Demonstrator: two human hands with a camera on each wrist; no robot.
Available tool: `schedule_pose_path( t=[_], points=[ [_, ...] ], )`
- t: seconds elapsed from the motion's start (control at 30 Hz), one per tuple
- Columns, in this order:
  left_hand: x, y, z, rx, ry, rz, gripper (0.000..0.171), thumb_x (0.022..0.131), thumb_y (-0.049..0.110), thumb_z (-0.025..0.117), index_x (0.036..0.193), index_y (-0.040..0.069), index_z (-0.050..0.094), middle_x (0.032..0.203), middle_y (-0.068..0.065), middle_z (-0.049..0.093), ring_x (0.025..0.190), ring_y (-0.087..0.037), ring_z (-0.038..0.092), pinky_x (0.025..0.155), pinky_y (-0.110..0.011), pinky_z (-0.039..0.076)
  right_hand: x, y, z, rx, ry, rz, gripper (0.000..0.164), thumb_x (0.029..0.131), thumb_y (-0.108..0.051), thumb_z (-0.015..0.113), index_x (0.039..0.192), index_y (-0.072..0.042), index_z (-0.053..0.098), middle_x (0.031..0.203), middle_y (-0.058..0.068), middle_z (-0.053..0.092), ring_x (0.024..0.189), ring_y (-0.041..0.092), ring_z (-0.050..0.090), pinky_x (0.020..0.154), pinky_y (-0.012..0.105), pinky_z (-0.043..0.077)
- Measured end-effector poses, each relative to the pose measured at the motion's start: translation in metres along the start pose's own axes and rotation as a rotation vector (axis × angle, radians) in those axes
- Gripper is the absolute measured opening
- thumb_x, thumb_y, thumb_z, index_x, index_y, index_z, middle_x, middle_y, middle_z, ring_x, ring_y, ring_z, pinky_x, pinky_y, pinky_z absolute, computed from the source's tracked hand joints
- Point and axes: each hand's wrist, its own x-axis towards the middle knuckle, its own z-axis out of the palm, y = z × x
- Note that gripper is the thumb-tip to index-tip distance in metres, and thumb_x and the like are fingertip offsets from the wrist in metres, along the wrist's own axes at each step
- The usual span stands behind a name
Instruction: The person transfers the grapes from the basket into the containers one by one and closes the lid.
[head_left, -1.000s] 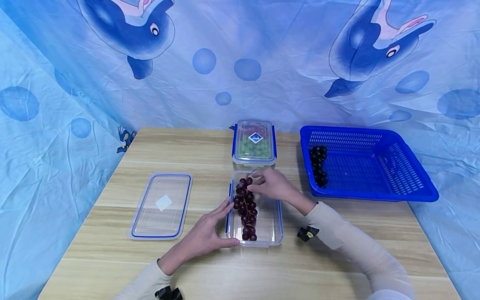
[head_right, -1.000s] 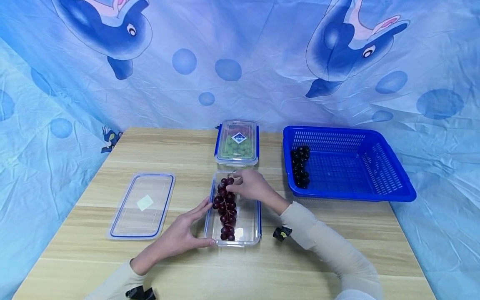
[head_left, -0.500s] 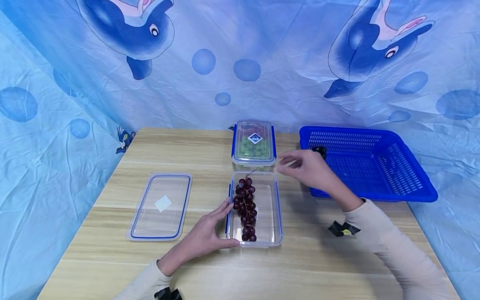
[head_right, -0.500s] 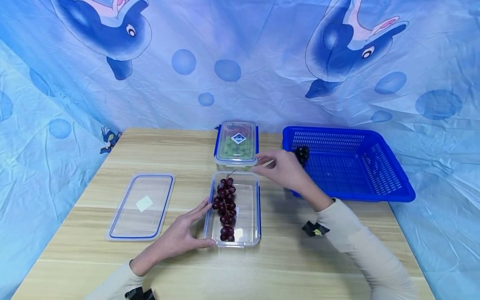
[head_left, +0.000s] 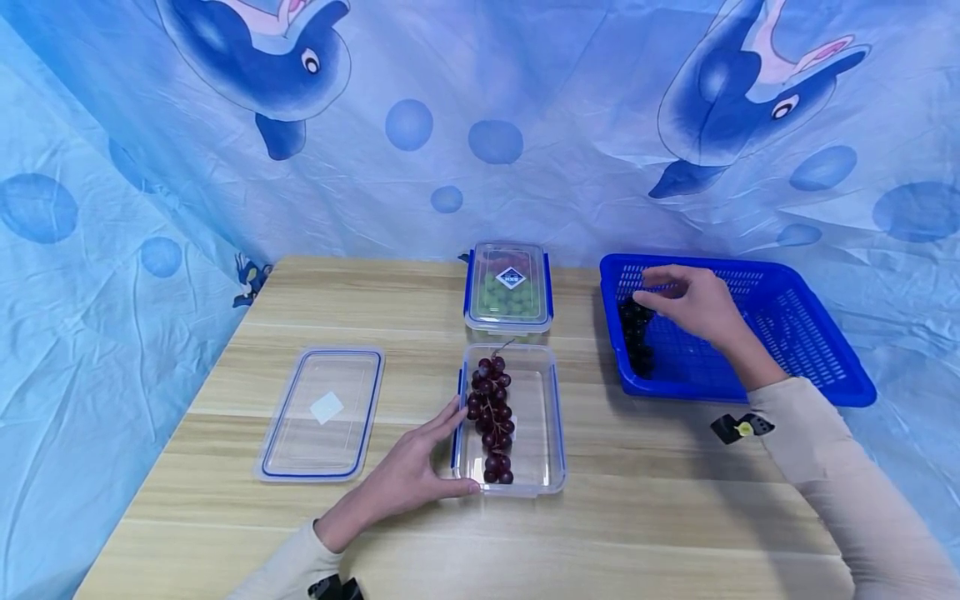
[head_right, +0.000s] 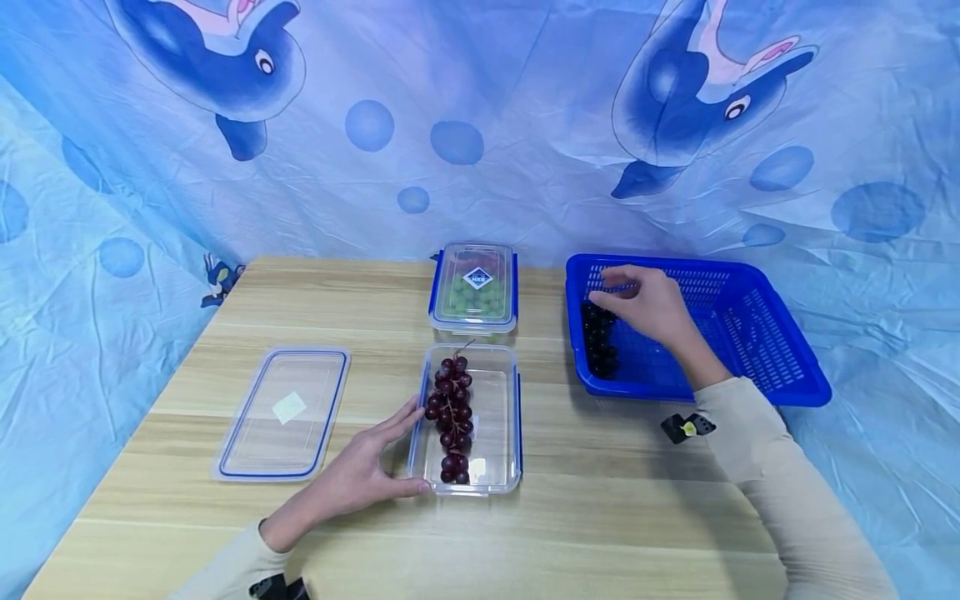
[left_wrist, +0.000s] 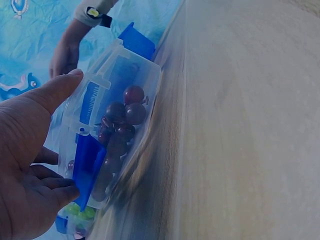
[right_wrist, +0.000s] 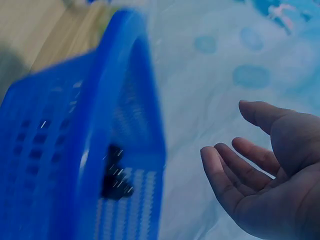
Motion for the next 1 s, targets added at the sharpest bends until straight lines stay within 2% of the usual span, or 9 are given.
schedule_pose_path(
  t=[0.1, 0.23, 0.33, 0.43, 0.6, 0.77, 0.9, 1.0],
  points=[
    [0.0, -0.001, 0.0, -0.001, 0.0, 0.008, 0.108, 0.072, 0.052, 0.089, 0.155, 0.004, 0.039, 0.168, -0.011, 0.022, 0.148, -0.038, 0.033, 0.12, -0.052, 0.031, 0.007, 0.015, 0.0, -0.028, -0.05, 0.039, 0.066, 0.095, -0.05, 0.07, 0.139, -0.003, 0.061, 0.133, 0.023, 0.066, 0.094, 0.034, 0.074, 0.069, 0.034, 0.06],
    [0.001, -0.002, 0.001, -0.004, -0.002, 0.021, 0.108, 0.073, 0.055, 0.087, 0.155, 0.004, 0.039, 0.168, -0.011, 0.022, 0.148, -0.038, 0.033, 0.12, -0.052, 0.031, 0.015, 0.031, 0.003, -0.048, -0.175, 0.105, 0.077, 0.096, -0.05, 0.069, 0.15, 0.001, 0.047, 0.143, 0.029, 0.056, 0.094, 0.036, 0.074, 0.079, 0.047, 0.062],
    [0.001, -0.002, 0.001, -0.005, -0.003, 0.021, 0.109, 0.073, 0.058, 0.086, 0.155, 0.004, 0.039, 0.168, -0.011, 0.022, 0.148, -0.038, 0.033, 0.12, -0.052, 0.031, 0.021, 0.04, 0.005, -0.048, -0.274, 0.151, 0.084, 0.097, -0.049, 0.068, 0.156, 0.002, 0.036, 0.147, 0.033, 0.048, 0.093, 0.037, 0.075, 0.082, 0.051, 0.062],
    [0.001, -0.003, 0.001, -0.006, -0.003, 0.02, 0.109, 0.073, 0.059, 0.085, 0.155, 0.004, 0.039, 0.168, -0.011, 0.022, 0.148, -0.038, 0.033, 0.12, -0.053, 0.031, 0.025, 0.047, 0.009, -0.049, -0.33, 0.19, 0.087, 0.097, -0.047, 0.068, 0.158, 0.002, 0.029, 0.149, 0.036, 0.043, 0.093, 0.038, 0.074, 0.084, 0.052, 0.062],
    [0.001, -0.003, 0.001, -0.003, -0.002, 0.023, 0.109, 0.073, 0.059, 0.085, 0.155, 0.003, 0.038, 0.168, -0.011, 0.022, 0.148, -0.038, 0.033, 0.12, -0.052, 0.031, 0.029, 0.059, 0.014, -0.043, -0.369, 0.227, 0.094, 0.097, -0.047, 0.068, 0.16, 0.003, 0.019, 0.15, 0.039, 0.038, 0.091, 0.038, 0.074, 0.081, 0.05, 0.063],
    [0.0, -0.003, 0.001, -0.011, -0.004, 0.007, 0.108, 0.073, 0.055, 0.087, 0.155, 0.004, 0.039, 0.168, -0.011, 0.021, 0.148, -0.039, 0.033, 0.12, -0.053, 0.031, 0.032, 0.068, 0.02, 0.047, -0.394, 0.235, 0.097, 0.097, -0.045, 0.069, 0.162, 0.002, 0.013, 0.15, 0.042, 0.033, 0.1, 0.044, 0.071, 0.078, 0.046, 0.065],
    [0.0, -0.002, 0.001, -0.015, -0.006, 0.001, 0.108, 0.073, 0.054, 0.088, 0.155, 0.004, 0.039, 0.168, -0.01, 0.021, 0.148, -0.039, 0.033, 0.12, -0.054, 0.031, 0.034, 0.07, 0.024, 0.08, -0.397, 0.231, 0.095, 0.097, -0.043, 0.07, 0.161, 0.003, 0.016, 0.149, 0.042, 0.035, 0.104, 0.046, 0.069, 0.077, 0.045, 0.065],
    [0.0, -0.003, 0.0, -0.016, -0.004, 0.004, 0.108, 0.073, 0.055, 0.087, 0.155, 0.003, 0.039, 0.168, -0.011, 0.022, 0.148, -0.039, 0.033, 0.12, -0.054, 0.031, 0.036, 0.071, 0.026, 0.076, -0.391, 0.221, 0.092, 0.097, -0.041, 0.07, 0.159, 0.005, 0.021, 0.145, 0.042, 0.039, 0.099, 0.044, 0.071, 0.077, 0.046, 0.065]
  ],
)
